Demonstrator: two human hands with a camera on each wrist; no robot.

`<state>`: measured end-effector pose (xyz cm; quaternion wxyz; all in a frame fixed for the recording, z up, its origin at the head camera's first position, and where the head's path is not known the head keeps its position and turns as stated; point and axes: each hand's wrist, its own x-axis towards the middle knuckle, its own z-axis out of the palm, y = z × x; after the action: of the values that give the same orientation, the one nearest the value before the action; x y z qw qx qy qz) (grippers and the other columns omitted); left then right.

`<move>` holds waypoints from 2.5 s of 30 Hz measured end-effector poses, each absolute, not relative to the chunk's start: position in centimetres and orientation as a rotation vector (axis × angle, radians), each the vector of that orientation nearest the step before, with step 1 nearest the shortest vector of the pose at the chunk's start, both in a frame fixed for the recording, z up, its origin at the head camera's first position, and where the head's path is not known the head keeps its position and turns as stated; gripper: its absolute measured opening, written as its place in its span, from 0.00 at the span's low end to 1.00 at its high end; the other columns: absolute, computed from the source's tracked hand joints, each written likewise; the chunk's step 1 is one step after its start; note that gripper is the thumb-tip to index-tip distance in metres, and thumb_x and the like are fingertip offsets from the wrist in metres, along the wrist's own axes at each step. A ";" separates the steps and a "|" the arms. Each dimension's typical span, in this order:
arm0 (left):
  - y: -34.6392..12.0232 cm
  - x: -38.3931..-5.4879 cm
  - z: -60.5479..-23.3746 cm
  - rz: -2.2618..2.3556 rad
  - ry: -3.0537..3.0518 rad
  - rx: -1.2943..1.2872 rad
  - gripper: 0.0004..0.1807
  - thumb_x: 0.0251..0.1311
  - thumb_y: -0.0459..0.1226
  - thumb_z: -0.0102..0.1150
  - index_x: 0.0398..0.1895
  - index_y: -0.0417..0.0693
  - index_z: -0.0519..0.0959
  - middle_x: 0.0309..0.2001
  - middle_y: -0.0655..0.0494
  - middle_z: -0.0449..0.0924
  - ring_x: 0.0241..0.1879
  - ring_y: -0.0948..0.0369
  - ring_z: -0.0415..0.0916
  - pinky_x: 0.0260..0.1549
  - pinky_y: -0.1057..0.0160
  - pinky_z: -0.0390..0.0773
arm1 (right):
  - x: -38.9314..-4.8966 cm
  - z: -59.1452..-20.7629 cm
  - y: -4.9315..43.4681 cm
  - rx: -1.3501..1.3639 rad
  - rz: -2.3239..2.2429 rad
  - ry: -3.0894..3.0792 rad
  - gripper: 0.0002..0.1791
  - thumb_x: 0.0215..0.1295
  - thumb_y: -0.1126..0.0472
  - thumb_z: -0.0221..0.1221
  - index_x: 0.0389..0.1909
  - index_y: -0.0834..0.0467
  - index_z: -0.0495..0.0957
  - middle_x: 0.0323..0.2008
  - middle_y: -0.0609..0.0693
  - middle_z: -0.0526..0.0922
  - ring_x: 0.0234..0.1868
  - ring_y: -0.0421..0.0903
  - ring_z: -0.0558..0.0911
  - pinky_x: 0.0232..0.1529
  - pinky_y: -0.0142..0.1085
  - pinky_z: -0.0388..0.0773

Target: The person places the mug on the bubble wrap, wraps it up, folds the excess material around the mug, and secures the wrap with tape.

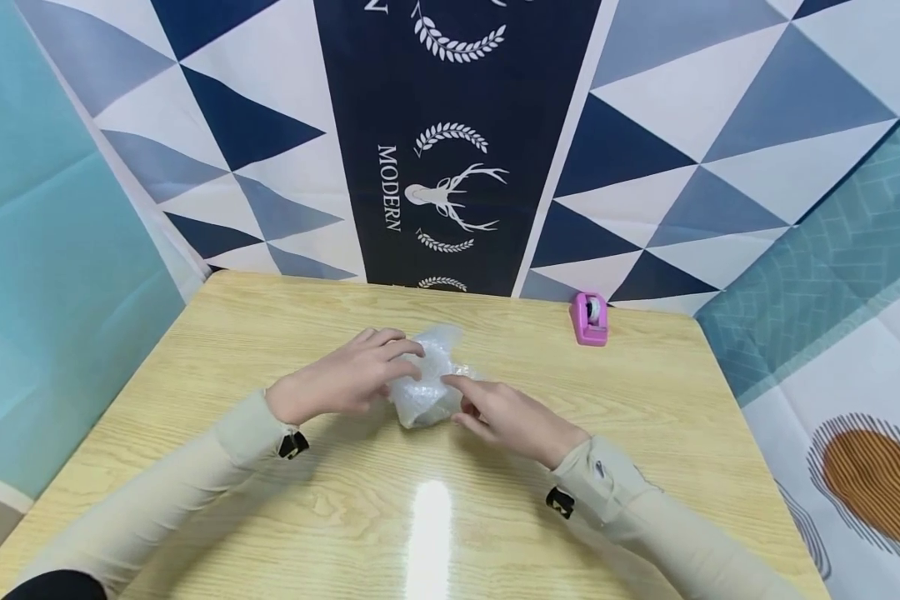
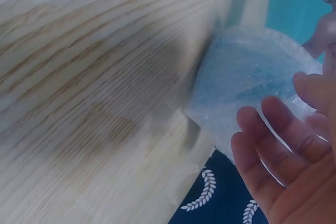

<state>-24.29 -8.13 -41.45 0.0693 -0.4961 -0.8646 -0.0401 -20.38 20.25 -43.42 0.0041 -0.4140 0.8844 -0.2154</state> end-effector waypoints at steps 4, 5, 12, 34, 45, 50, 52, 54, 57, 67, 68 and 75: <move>-8.0 -23.8 -41.6 -0.136 -2.537 -1.519 0.24 0.52 0.34 0.70 0.56 0.50 0.83 0.63 0.54 0.80 0.64 0.52 0.72 0.66 0.54 0.73 | -20.5 -43.4 20.4 -1.259 -0.721 2.735 0.28 0.74 0.61 0.60 0.72 0.60 0.66 0.35 0.47 0.87 0.36 0.35 0.84 0.41 0.33 0.85; -7.8 -23.6 -41.7 -0.132 -2.522 -1.514 0.23 0.54 0.38 0.70 0.56 0.49 0.83 0.61 0.54 0.81 0.63 0.53 0.73 0.67 0.56 0.73 | -20.6 -43.3 20.6 -1.239 -0.751 2.723 0.28 0.74 0.61 0.60 0.72 0.60 0.66 0.36 0.48 0.87 0.36 0.35 0.84 0.41 0.33 0.85; -6.7 -22.7 -42.4 -0.077 -2.440 -1.401 0.23 0.63 0.52 0.68 0.52 0.45 0.84 0.48 0.54 0.88 0.60 0.51 0.80 0.63 0.60 0.78 | -23.5 -42.7 24.2 -0.894 -1.147 2.698 0.29 0.72 0.66 0.61 0.71 0.63 0.65 0.35 0.55 0.88 0.34 0.49 0.88 0.38 0.36 0.86; -10.7 -24.0 -42.4 -0.583 -2.689 -1.348 0.35 0.61 0.38 0.72 0.72 0.48 0.71 0.73 0.50 0.69 0.73 0.54 0.66 0.71 0.54 0.70 | -32.5 -43.4 37.5 0.214 -0.965 2.715 0.31 0.76 0.56 0.52 0.65 0.80 0.64 0.28 0.55 0.83 0.25 0.38 0.79 0.31 0.33 0.84; -8.5 -24.5 -42.7 -0.575 -2.633 -1.509 0.31 0.63 0.47 0.70 0.67 0.45 0.78 0.67 0.54 0.78 0.78 0.43 0.58 0.77 0.49 0.58 | -33.7 -44.1 38.0 0.244 -0.945 2.695 0.25 0.74 0.56 0.51 0.55 0.77 0.71 0.24 0.51 0.80 0.25 0.41 0.79 0.30 0.36 0.83; -7.7 -24.3 -42.2 -0.511 -2.699 -1.474 0.26 0.63 0.44 0.71 0.63 0.45 0.81 0.63 0.55 0.82 0.75 0.46 0.64 0.77 0.51 0.57 | -34.4 -44.4 38.6 0.257 -0.993 2.665 0.20 0.74 0.56 0.52 0.48 0.72 0.73 0.18 0.46 0.75 0.22 0.41 0.74 0.25 0.34 0.76; -7.4 -24.3 -42.1 -0.499 -2.725 -1.460 0.25 0.63 0.43 0.71 0.61 0.45 0.82 0.61 0.56 0.84 0.74 0.48 0.66 0.76 0.53 0.59 | -34.5 -44.5 38.8 0.297 -1.053 2.644 0.19 0.74 0.56 0.53 0.47 0.71 0.73 0.18 0.45 0.73 0.21 0.40 0.73 0.25 0.33 0.75; -7.2 -24.3 -42.0 -0.488 -2.761 -1.440 0.24 0.63 0.44 0.71 0.61 0.46 0.82 0.61 0.58 0.84 0.75 0.46 0.63 0.75 0.55 0.62 | -34.6 -44.5 38.8 0.364 -1.175 2.589 0.18 0.75 0.56 0.54 0.47 0.70 0.73 0.21 0.44 0.75 0.23 0.38 0.75 0.27 0.32 0.79; -7.0 -24.3 -41.9 -0.487 -2.807 -1.416 0.24 0.64 0.44 0.70 0.61 0.48 0.83 0.61 0.60 0.84 0.77 0.45 0.59 0.74 0.55 0.64 | -34.5 -44.5 38.5 0.481 -1.430 2.466 0.16 0.75 0.57 0.56 0.49 0.68 0.72 0.26 0.44 0.77 0.27 0.36 0.79 0.35 0.31 0.84; -6.9 -24.1 -42.0 -0.499 -2.855 -1.395 0.24 0.63 0.45 0.70 0.62 0.49 0.82 0.62 0.60 0.83 0.79 0.44 0.54 0.73 0.53 0.65 | -33.8 -43.7 36.7 0.698 -1.752 2.237 0.10 0.73 0.63 0.52 0.49 0.64 0.70 0.28 0.46 0.77 0.31 0.38 0.81 0.41 0.31 0.86; -6.9 -24.1 -42.0 -0.504 -2.855 -1.395 0.24 0.63 0.45 0.70 0.62 0.49 0.82 0.62 0.60 0.83 0.79 0.44 0.54 0.73 0.53 0.65 | -33.8 -43.8 36.7 0.714 -1.741 2.243 0.09 0.74 0.63 0.53 0.47 0.64 0.71 0.27 0.46 0.77 0.30 0.38 0.81 0.40 0.31 0.86; -6.9 -24.0 -42.1 -0.519 -2.831 -1.408 0.23 0.64 0.44 0.70 0.61 0.48 0.83 0.61 0.59 0.84 0.79 0.44 0.55 0.74 0.54 0.64 | -34.0 -44.0 36.6 0.782 -1.759 2.246 0.08 0.73 0.63 0.53 0.49 0.61 0.70 0.25 0.44 0.78 0.28 0.37 0.81 0.37 0.29 0.85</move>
<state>-23.96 -6.90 -42.10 -0.0312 -0.4393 -0.8831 -0.1620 -33.99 36.57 -44.04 0.0914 0.2633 0.7561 -0.5921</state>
